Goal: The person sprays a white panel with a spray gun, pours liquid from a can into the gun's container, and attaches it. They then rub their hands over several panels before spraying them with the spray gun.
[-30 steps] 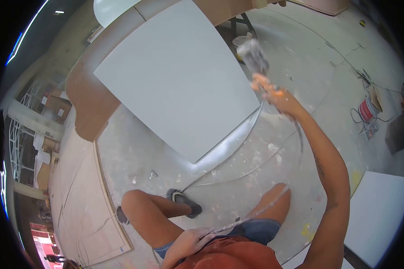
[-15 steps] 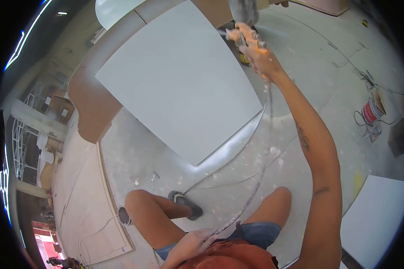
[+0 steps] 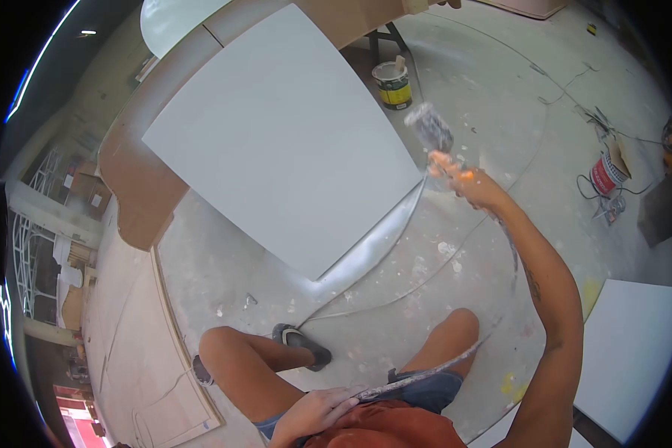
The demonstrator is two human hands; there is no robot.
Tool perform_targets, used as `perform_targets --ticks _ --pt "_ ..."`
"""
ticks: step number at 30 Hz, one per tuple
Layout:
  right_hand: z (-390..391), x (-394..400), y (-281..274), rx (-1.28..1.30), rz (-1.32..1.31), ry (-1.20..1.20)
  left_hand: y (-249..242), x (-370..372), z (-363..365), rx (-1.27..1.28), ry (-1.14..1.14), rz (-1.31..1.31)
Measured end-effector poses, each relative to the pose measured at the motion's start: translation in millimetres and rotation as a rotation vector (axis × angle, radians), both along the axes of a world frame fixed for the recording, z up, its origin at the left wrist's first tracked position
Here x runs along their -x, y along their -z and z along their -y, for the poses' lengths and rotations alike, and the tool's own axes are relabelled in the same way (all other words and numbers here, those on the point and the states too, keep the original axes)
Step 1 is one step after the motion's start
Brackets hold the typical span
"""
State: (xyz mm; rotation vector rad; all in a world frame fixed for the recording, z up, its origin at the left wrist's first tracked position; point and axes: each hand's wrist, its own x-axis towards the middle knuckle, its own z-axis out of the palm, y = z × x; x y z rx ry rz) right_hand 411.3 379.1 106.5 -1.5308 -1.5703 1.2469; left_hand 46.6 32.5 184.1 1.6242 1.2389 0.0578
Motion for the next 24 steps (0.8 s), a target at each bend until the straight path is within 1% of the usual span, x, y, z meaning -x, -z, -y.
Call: perform_targets --ticks 2,3,5,6,8,10,12,13,15,16,18,19,21,22,23,24 --pt "-2.6 -17.8 18.6 0.288 0.185 -0.017 7.9 1.3 3.0 0.028 0.015 0.030" --pt "0.7 -14.8 10.6 0.289 0.185 -0.013 10.3 1.8 4.0 0.054 0.025 0.053" --pt "4.4 2.8 -17.8 0.118 0.008 -0.027 9.3 -1.4 2.2 0.086 0.036 0.060" --pt "-2.8 7.7 -22.3 0.115 0.008 -0.030 8.4 -3.6 2.2 0.120 0.042 0.066" --pt "-35.3 18.3 -33.0 -0.061 0.102 0.009 7.3 -9.0 4.0 0.087 0.050 0.066" --pt "-79.6 36.0 -41.1 -0.110 -0.087 0.087 5.8 -15.3 6.8 0.052 0.059 0.061" --pt "-104.3 64.8 -76.5 -0.281 -0.351 0.116 4.2 -24.4 8.1 0.046 0.077 0.075" --pt "-115.6 76.5 -94.1 -0.286 -0.357 0.110 3.0 -27.3 7.8 0.040 0.072 0.070" --pt "-131.2 89.8 -114.2 -0.440 -0.615 0.079 -0.1 -31.2 8.2 -0.055 0.015 0.092" --pt "-131.3 90.3 -114.8 -0.440 -0.619 0.079 -2.4 -31.4 7.8 -0.055 0.014 0.089" --pt "-131.5 89.8 -116.2 -0.438 -0.663 0.094 -6.4 -28.6 5.0 -0.050 -0.015 -0.003" --pt "-129.0 84.7 -109.3 -0.440 -0.662 0.094 -6.0 -26.2 4.6 -0.053 -0.014 -0.003" --pt "-109.7 66.2 -82.9 -0.294 -0.489 0.126 -2.4 -19.9 5.0 -0.115 -0.031 0.077" --pt "-100.5 54.3 -66.9 -0.260 -0.351 0.136 -2.7 -17.6 3.3 -0.110 -0.028 0.084" --pt "-88.2 40.9 -48.2 -0.221 -0.213 0.149 -3.0 -15.9 1.6 0.026 -0.023 0.047" --pt "-72.1 29.9 -31.5 -0.195 -0.143 0.146 -2.5 -14.1 1.3 0.162 -0.014 0.009"
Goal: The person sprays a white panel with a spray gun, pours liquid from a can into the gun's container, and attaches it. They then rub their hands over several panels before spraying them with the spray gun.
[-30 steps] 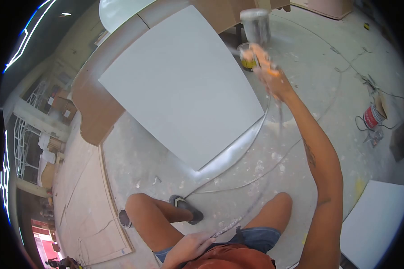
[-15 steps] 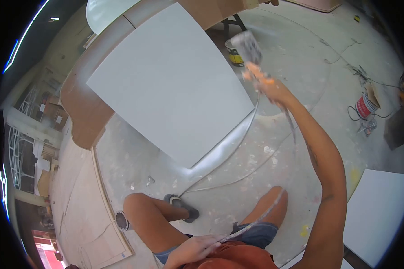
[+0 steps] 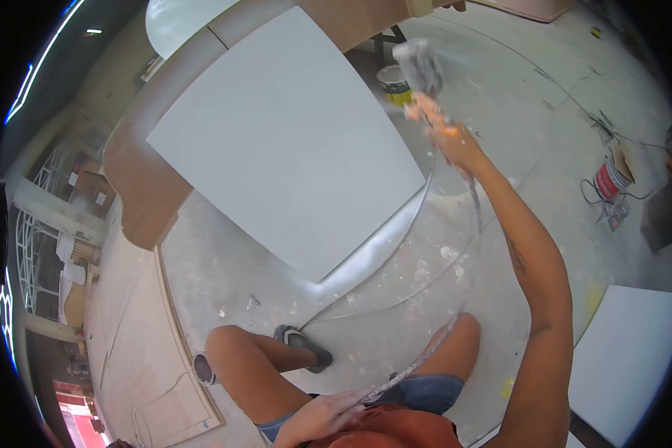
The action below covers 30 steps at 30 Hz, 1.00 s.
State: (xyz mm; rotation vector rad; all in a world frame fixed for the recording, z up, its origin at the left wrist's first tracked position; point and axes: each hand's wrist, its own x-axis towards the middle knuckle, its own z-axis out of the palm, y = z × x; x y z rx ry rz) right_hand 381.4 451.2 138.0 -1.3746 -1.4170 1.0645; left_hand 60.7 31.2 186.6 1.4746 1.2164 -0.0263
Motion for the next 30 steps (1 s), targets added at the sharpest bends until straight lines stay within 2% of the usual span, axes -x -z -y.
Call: perform_targets --ticks 3,4,5,6,10,14,16,18,19,22,25,28,30 --pt "34.4 -37.6 50.4 0.179 0.180 -0.054 6.8 7.6 2.0 -0.110 0.073 0.014" --pt "43.1 -44.2 55.9 0.183 0.185 -0.052 4.4 7.8 0.7 -0.107 0.075 0.020" --pt "50.2 -49.5 60.8 0.300 0.223 -0.076 -0.2 6.7 -2.1 -0.101 0.068 0.043" --pt "55.7 -49.1 55.0 0.413 0.260 -0.098 -2.2 6.4 -4.0 -0.100 0.063 0.067" --pt "50.5 -31.6 31.5 0.391 0.251 -0.032 6.3 8.3 0.3 -0.163 0.077 0.096" --pt "-22.8 1.6 -0.1 0.022 0.096 0.015 -7.0 -2.2 -2.5 -0.109 0.054 0.025" --pt "-56.2 20.3 -35.2 -0.151 0.027 0.013 -6.2 -9.0 -1.1 -0.102 0.037 -0.002" --pt "-61.1 43.0 -81.5 -0.242 -0.209 -0.003 -0.9 -13.5 5.9 -0.200 -0.019 0.007" --pt "-69.5 46.4 -90.3 -0.245 -0.214 -0.007 -0.4 -14.5 6.9 -0.203 -0.024 0.002" --pt "-79.3 56.5 -112.8 -0.398 -0.533 -0.104 -1.2 -13.5 5.7 -0.238 -0.069 -0.005" --pt "-74.2 53.0 -123.3 -0.492 -0.608 -0.065 -4.0 -13.6 -0.1 -0.311 -0.147 0.056" --pt "-70.6 47.2 -128.1 -0.496 -0.576 -0.034 -2.7 -12.9 -1.3 -0.299 -0.161 0.066" --pt "-75.5 43.7 -129.9 -0.463 -0.590 -0.016 2.9 -13.8 -0.9 -0.382 -0.143 0.095"
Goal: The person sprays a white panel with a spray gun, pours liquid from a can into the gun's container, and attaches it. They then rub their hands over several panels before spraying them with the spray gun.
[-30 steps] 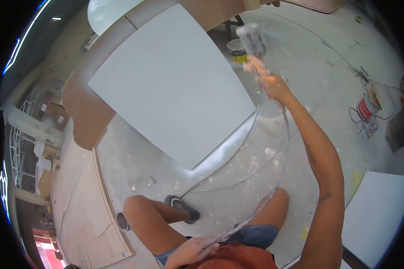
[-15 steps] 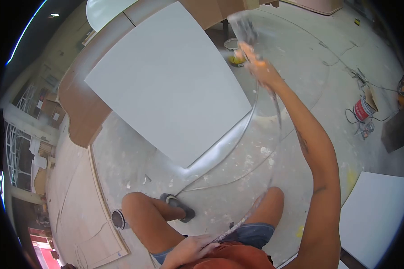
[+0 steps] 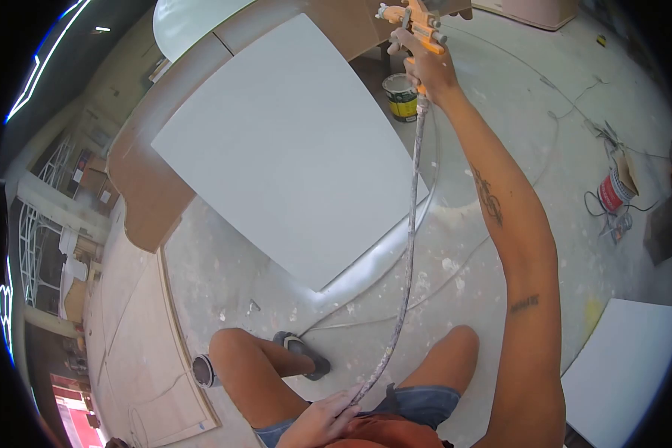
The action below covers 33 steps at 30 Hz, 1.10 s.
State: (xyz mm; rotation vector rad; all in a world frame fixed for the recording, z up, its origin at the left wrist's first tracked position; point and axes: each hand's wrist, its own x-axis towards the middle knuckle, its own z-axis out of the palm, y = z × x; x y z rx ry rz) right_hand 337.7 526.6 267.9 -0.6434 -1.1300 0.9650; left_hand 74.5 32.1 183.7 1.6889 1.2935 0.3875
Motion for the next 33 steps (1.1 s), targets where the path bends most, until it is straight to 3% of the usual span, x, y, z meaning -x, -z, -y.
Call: perform_targets --ticks 5,7,10,13,23,25,28,30,33 --pt "-11.1 -23.5 8.5 0.100 0.131 -0.034 -6.1 -1.7 -4.1 0.039 -0.003 -0.017" --pt "5.1 -36.5 19.4 0.209 0.383 0.018 -8.5 0.2 -8.3 0.046 0.010 -0.030" --pt "26.9 -62.5 54.8 0.408 0.523 0.024 -9.3 8.3 -3.6 0.152 0.003 -0.071" --pt "60.2 -82.8 103.6 0.500 0.663 0.068 -2.7 16.5 2.7 -0.005 0.029 -0.114" --pt "150.9 -133.5 222.1 0.793 0.735 0.107 -1.0 12.0 5.2 -0.062 -0.019 -0.387" --pt "161.2 -138.9 232.3 0.857 0.786 0.061 4.7 11.5 9.0 -0.078 -0.033 -0.428" --pt "177.9 -136.2 237.2 0.938 0.857 0.096 20.3 15.2 18.1 -0.237 -0.234 -0.533" --pt "177.3 -125.0 251.1 0.813 0.763 0.147 11.3 21.3 20.7 -0.314 -0.317 -0.618" --pt "180.1 -104.9 240.9 0.882 0.685 0.106 21.5 34.0 34.3 -0.375 -0.322 -0.572"
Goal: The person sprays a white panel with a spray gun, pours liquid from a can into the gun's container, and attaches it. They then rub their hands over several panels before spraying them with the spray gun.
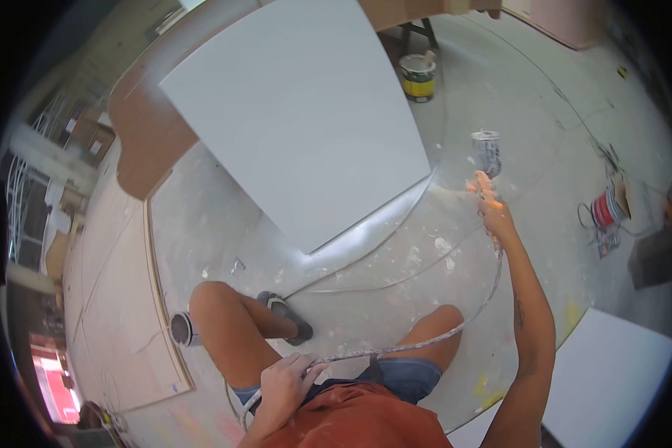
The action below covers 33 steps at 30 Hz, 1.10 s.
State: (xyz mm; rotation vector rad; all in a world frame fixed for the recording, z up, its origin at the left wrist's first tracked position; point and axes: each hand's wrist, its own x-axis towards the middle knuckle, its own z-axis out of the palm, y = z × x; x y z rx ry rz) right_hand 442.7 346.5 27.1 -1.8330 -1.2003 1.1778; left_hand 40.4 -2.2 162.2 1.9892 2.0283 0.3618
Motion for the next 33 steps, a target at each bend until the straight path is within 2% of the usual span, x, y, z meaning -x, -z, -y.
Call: perform_targets --ticks 4,6,7,9,12,14,16,18,20,21,22,26,30,33 --pt "-8.6 8.2 -33.9 -0.141 -0.185 0.007 -3.2 4.5 13.7 -0.034 0.084 -0.031" --pt "-21.3 6.1 -45.0 -0.184 -0.246 -0.031 -11.0 7.9 19.8 -0.175 0.293 0.020" --pt "-29.5 4.5 -53.2 -0.329 -0.422 -0.072 -11.6 9.1 23.9 -0.184 0.275 0.024" --pt "-38.9 9.5 -74.8 -0.487 -0.597 -0.135 -12.8 12.9 27.2 -0.312 0.384 0.064" --pt "2.9 42.4 -152.0 -0.774 -0.836 -0.206 -21.8 19.6 36.3 -0.356 0.430 0.034" --pt "28.7 46.2 -168.0 -0.705 -0.882 -0.095 -29.6 27.8 44.7 -0.395 0.373 0.006" --pt "61.2 46.9 -148.3 -0.681 -0.858 -0.098 -31.1 47.9 54.7 -0.493 0.258 -0.058" --pt "106.5 60.2 -129.7 -0.647 -0.574 0.014 -31.6 82.6 66.5 -0.580 0.099 -0.125" --pt "149.2 59.7 -84.1 -0.568 -0.408 0.039 -40.6 115.7 76.1 -0.620 -0.063 -0.156" --pt "179.0 79.0 -88.5 -0.561 -0.489 0.087 -48.2 127.6 80.2 -0.639 -0.134 -0.153" --pt "207.7 103.5 -98.9 -0.554 -0.576 0.139 -57.1 137.1 83.2 -0.646 -0.126 -0.154" --pt "271.1 118.5 -106.4 -0.505 -0.730 0.272 -89.7 168.1 91.1 -0.639 -0.054 -0.302" --pt "294.5 92.2 -95.4 -0.488 -0.700 0.392 -78.4 169.5 77.4 -0.614 0.011 -0.137" --pt "293.9 88.3 -75.6 -0.590 -0.635 0.484 -70.3 155.5 53.2 -0.415 0.097 -0.061"
